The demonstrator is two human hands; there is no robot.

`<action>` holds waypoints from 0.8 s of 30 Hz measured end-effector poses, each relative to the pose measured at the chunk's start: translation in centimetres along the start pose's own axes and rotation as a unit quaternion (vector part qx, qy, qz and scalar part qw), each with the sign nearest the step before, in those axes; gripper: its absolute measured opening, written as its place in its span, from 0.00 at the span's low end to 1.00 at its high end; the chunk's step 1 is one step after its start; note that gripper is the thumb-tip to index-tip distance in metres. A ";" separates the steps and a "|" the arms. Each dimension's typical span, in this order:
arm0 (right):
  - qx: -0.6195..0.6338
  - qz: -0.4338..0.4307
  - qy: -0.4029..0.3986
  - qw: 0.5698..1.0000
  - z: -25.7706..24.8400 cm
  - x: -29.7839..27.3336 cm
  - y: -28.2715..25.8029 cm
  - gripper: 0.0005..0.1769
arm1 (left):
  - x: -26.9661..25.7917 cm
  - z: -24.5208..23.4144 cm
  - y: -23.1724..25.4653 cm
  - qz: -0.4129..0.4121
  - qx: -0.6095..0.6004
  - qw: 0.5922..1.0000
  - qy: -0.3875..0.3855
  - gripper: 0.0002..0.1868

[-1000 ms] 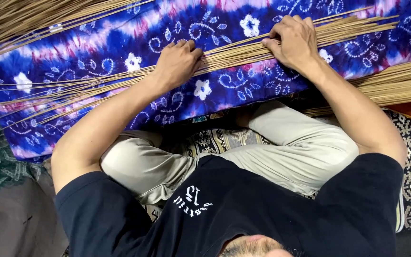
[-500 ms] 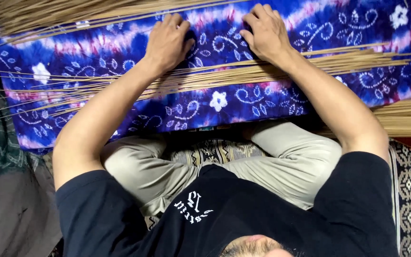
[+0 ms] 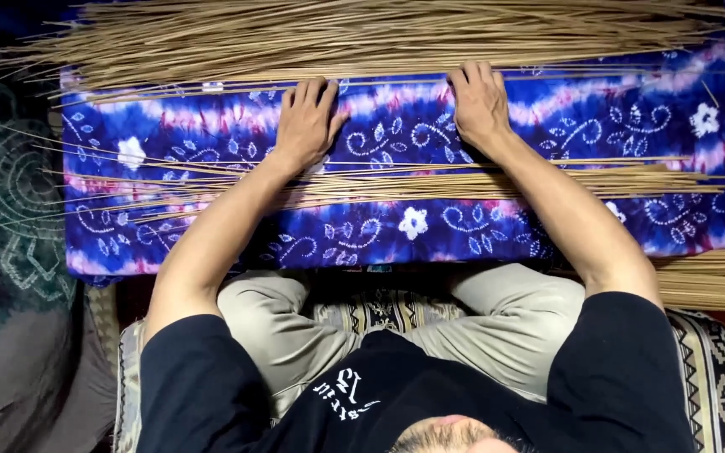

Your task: A person is sitting on the floor, meticulously sorting and aligning a large quantity of thin wooden sticks on a patterned cloth.

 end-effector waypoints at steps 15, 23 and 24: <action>-0.075 -0.030 -0.054 0.995 0.1 -1.7 0.6 0.07 | 0.1 0.7 -2.8 -0.002 -0.074 0.997 0.022 0.05; 0.000 0.009 -0.071 0.997 0.0 -2.9 -0.1 0.13 | -0.1 1.6 -2.4 0.021 0.005 1.000 -0.022 0.10; 0.004 0.011 -0.069 0.998 0.2 -3.2 -0.1 0.12 | -0.3 1.9 -2.2 0.043 0.044 0.998 -0.025 0.10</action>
Point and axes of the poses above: each hand's wrist, its own x-axis towards the middle knuckle, its own z-axis out of the palm, y = z × x, the point moved 6 cm from there along x, towards the middle knuckle, and after that the axes turned 6 degrees about y, right-handed, at the moved point
